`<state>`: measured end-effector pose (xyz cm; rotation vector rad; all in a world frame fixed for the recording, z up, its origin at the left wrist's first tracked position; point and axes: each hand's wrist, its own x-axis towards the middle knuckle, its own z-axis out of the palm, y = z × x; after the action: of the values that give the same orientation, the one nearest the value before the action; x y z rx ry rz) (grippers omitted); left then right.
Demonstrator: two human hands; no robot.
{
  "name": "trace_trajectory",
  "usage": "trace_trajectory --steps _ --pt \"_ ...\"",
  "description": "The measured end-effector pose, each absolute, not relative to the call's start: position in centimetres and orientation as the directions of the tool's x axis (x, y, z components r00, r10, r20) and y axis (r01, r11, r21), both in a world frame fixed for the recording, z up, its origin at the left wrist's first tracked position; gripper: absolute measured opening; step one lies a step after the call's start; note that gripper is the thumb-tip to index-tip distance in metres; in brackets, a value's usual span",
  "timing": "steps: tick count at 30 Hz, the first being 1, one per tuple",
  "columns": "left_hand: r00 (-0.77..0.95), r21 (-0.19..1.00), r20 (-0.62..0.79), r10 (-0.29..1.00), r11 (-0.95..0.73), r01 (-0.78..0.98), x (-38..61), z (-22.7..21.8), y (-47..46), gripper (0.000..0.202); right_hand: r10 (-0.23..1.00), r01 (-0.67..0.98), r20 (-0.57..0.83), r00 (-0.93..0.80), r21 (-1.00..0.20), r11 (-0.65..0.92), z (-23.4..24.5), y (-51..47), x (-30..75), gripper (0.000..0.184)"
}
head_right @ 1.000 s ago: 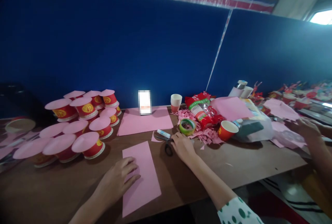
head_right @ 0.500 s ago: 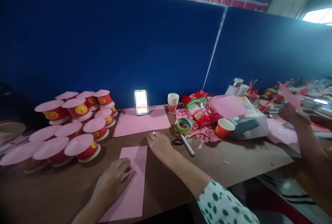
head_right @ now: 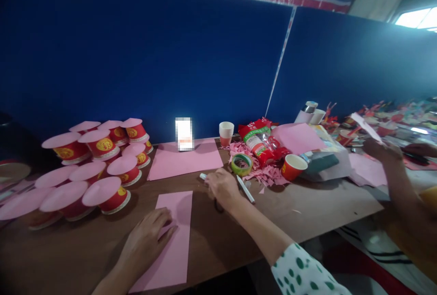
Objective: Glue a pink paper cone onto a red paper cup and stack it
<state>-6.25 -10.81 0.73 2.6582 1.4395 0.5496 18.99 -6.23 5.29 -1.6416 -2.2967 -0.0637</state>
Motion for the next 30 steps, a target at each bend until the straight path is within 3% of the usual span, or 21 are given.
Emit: trace_trajectory --steps 4,6,9,14,18,22,30 --pt "0.495 0.249 0.236 0.836 -0.544 0.801 -6.0 1.1 -11.0 0.014 0.947 0.994 0.303 -0.104 -0.007 0.111 6.7 -7.5 25.5 0.028" --pt "0.5 0.24 0.24 0.832 -0.55 0.8 -5.7 1.2 -11.0 0.016 0.97 0.991 0.235 0.07 0.094 -0.094 7.1 -8.0 28.6 0.029" --pt "0.492 0.203 0.26 0.831 -0.545 0.814 -5.0 1.2 -11.0 0.021 0.973 0.959 0.145 0.179 0.194 -0.206 7.5 -8.7 31.6 0.023" --pt "0.504 0.168 0.25 0.827 -0.549 0.818 -3.3 1.3 -10.5 0.031 0.959 0.973 0.259 0.112 0.17 -0.159 7.2 -9.9 31.3 0.018" --pt "0.508 0.167 0.288 0.812 -0.565 0.808 -1.7 2.6 -9.6 0.029 0.996 0.999 0.087 0.033 -0.009 -0.032 5.9 -11.0 28.7 0.018" --pt "0.501 0.171 0.386 0.775 -0.594 0.786 -0.5 3.9 -8.5 0.028 0.999 0.995 0.045 0.0 -0.099 0.005 5.3 -11.7 27.3 0.032" --pt "0.44 0.26 0.55 0.71 -0.646 0.717 -0.8 2.0 -7.0 0.023 0.985 0.996 0.173 0.013 -0.093 0.004 6.0 -9.1 26.3 0.034"
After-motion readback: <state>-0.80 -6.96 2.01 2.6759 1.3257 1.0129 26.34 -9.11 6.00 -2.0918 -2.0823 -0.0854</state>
